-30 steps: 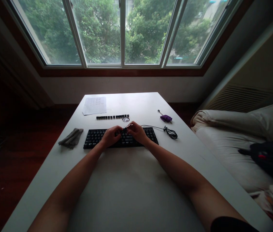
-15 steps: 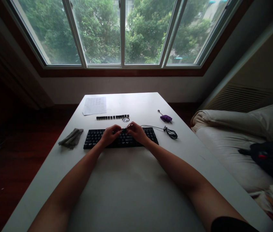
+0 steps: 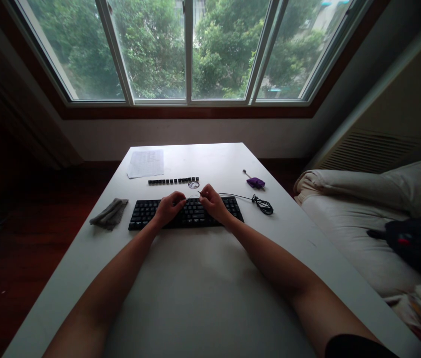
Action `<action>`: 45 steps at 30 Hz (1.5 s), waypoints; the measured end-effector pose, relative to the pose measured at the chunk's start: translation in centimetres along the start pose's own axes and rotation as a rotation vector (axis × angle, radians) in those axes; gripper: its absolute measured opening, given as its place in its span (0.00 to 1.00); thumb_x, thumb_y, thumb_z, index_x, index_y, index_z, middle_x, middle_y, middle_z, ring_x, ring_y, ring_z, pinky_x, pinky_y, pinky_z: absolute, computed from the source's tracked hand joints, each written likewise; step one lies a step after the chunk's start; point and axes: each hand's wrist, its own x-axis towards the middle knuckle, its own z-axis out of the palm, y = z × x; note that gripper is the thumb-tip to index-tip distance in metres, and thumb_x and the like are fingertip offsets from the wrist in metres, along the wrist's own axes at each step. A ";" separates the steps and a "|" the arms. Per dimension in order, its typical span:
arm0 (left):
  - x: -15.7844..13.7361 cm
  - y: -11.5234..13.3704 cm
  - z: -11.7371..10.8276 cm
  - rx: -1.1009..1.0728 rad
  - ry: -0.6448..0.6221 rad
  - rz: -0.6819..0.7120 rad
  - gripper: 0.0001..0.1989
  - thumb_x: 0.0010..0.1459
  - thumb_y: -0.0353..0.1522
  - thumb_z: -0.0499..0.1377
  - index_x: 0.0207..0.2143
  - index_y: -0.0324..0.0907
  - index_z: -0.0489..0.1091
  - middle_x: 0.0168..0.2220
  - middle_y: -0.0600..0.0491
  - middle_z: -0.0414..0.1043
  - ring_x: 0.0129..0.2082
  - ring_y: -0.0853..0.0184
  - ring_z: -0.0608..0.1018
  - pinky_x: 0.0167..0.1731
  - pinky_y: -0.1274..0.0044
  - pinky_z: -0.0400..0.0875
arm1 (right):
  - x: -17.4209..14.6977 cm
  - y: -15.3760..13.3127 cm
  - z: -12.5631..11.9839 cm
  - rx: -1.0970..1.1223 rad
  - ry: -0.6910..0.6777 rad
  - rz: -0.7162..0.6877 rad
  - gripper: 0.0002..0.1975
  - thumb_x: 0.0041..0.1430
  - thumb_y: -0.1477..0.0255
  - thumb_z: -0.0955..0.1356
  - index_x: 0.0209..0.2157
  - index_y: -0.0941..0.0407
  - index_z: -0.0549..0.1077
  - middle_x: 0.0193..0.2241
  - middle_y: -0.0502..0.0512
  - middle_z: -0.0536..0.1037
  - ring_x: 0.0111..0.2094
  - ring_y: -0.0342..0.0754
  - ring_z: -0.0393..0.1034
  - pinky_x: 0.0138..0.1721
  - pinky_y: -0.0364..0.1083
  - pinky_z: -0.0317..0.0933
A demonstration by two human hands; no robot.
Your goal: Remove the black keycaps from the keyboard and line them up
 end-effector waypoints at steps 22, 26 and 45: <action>0.1 -0.4 0.2 -0.044 -0.016 0.025 0.12 0.59 0.41 0.60 0.37 0.43 0.71 0.31 0.55 0.76 0.31 0.68 0.76 0.35 0.76 0.71 | -1.0 0.9 1.1 -0.783 -0.123 -0.288 0.11 0.61 0.66 0.69 0.45 0.52 0.74 0.31 0.50 0.79 0.28 0.44 0.70 0.33 0.41 0.56; 0.1 -0.3 0.1 -0.052 -0.064 0.039 0.12 0.59 0.42 0.60 0.37 0.42 0.71 0.32 0.54 0.77 0.31 0.68 0.76 0.36 0.76 0.71 | -1.1 1.1 1.2 -0.821 -0.094 -0.292 0.11 0.62 0.66 0.68 0.46 0.52 0.73 0.32 0.51 0.80 0.31 0.45 0.72 0.33 0.41 0.56; 0.1 -0.1 0.0 -0.022 -0.084 0.030 0.12 0.62 0.42 0.58 0.38 0.43 0.71 0.33 0.54 0.76 0.32 0.68 0.76 0.37 0.76 0.69 | -0.6 1.3 0.4 -0.789 -0.075 -0.254 0.12 0.62 0.66 0.68 0.47 0.51 0.74 0.35 0.52 0.81 0.31 0.45 0.73 0.34 0.42 0.58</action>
